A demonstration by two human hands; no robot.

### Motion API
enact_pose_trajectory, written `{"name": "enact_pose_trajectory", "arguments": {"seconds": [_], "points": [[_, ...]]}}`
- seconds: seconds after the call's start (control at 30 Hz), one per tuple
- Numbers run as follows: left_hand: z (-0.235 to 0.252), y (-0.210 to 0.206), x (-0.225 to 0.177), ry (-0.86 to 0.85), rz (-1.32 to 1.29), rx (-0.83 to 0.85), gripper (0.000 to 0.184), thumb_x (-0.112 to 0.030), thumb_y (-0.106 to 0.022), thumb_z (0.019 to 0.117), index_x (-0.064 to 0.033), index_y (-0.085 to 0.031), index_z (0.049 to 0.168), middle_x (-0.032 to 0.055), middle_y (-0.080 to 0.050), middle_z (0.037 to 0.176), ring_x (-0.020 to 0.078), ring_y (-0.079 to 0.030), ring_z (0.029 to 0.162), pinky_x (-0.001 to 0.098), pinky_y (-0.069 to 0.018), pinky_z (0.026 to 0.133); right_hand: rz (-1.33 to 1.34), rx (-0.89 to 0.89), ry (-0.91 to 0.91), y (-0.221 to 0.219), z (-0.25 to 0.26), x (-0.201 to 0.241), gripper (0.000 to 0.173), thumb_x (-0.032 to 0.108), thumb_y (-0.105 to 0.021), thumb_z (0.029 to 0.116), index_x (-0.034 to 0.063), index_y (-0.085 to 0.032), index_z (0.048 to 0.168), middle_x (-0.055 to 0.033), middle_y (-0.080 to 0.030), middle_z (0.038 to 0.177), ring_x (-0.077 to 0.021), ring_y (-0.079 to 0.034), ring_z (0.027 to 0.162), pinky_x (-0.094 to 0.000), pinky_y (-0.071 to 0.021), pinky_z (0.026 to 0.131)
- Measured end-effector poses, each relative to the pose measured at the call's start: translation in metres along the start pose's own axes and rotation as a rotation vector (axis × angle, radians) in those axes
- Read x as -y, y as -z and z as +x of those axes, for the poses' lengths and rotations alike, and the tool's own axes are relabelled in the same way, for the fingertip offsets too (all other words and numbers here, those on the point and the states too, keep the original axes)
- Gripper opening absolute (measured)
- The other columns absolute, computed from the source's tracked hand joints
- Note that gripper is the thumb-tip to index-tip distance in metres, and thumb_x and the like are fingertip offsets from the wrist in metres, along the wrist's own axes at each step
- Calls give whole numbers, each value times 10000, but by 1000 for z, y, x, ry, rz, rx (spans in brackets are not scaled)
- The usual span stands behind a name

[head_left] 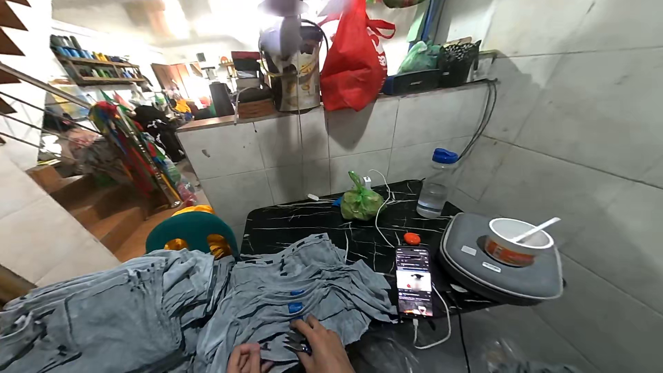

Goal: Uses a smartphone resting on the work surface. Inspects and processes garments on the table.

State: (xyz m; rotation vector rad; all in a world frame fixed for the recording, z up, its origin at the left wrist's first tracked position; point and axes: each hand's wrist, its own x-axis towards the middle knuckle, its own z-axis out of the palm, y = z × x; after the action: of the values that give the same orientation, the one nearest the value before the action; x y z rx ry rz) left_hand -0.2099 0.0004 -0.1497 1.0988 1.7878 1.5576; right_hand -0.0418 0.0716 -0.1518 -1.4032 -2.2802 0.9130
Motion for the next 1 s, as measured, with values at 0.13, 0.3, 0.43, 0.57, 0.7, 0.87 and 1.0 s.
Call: {"name": "enact_pose_trajectory", "arguments": {"seconds": [0.13,0.3,0.43,0.57,0.7,0.87,1.0], "points": [[7,-10,4,228,-477,-106,111,-96,-492,1065,4,-497,1112,65,-659,832,158,-703,643,378,-649,641,49,-35,8,-2,0,-5,445,234,-704,927,239,-644,1368,-175,-648,1259,-353,-700,967,-566,-575,796],[7,-1,4,102,-407,-27,256,-37,-572,1014,26,-511,1255,64,-706,909,114,-688,634,312,-621,601,235,-80,97,-3,1,-11,377,199,-708,927,166,-696,1302,-118,-712,1228,-292,-682,1136,-549,-537,975],[1,-1,9,-63,-339,70,248,2,-634,946,33,-574,1184,-1,-712,885,82,-693,741,309,-622,727,543,-84,288,-14,7,-9,253,125,-693,965,15,-723,1191,-126,-753,1128,-205,-718,1060,-424,-558,989],[-7,-3,8,-163,-231,162,668,-16,-840,777,118,-516,1346,166,-656,1203,141,-706,943,328,-616,876,704,-78,331,-21,5,-3,265,9,-684,925,-80,-695,1175,-186,-732,1116,-200,-709,1046,-378,-555,985],[-6,-5,21,-285,-77,75,394,14,-819,802,113,-697,1164,155,-753,1051,111,-736,864,291,-625,838,683,-124,293,-27,-3,3,230,5,-701,907,-89,-707,1118,-200,-727,1078,-215,-706,1015,-377,-559,959],[-1,-3,26,-462,17,54,73,9,-716,892,50,-751,942,91,-759,931,91,-724,897,268,-601,878,616,-157,275,-29,-9,11,196,80,-731,912,-40,-730,1067,-168,-740,998,-224,-719,927,-412,-579,886],[-4,-2,19,-401,19,66,71,26,-660,923,72,-687,970,86,-723,912,88,-702,845,267,-603,821,516,-171,223,-26,-11,17,255,146,-748,915,9,-739,1129,-152,-752,1057,-259,-725,995,-477,-570,930]]}}
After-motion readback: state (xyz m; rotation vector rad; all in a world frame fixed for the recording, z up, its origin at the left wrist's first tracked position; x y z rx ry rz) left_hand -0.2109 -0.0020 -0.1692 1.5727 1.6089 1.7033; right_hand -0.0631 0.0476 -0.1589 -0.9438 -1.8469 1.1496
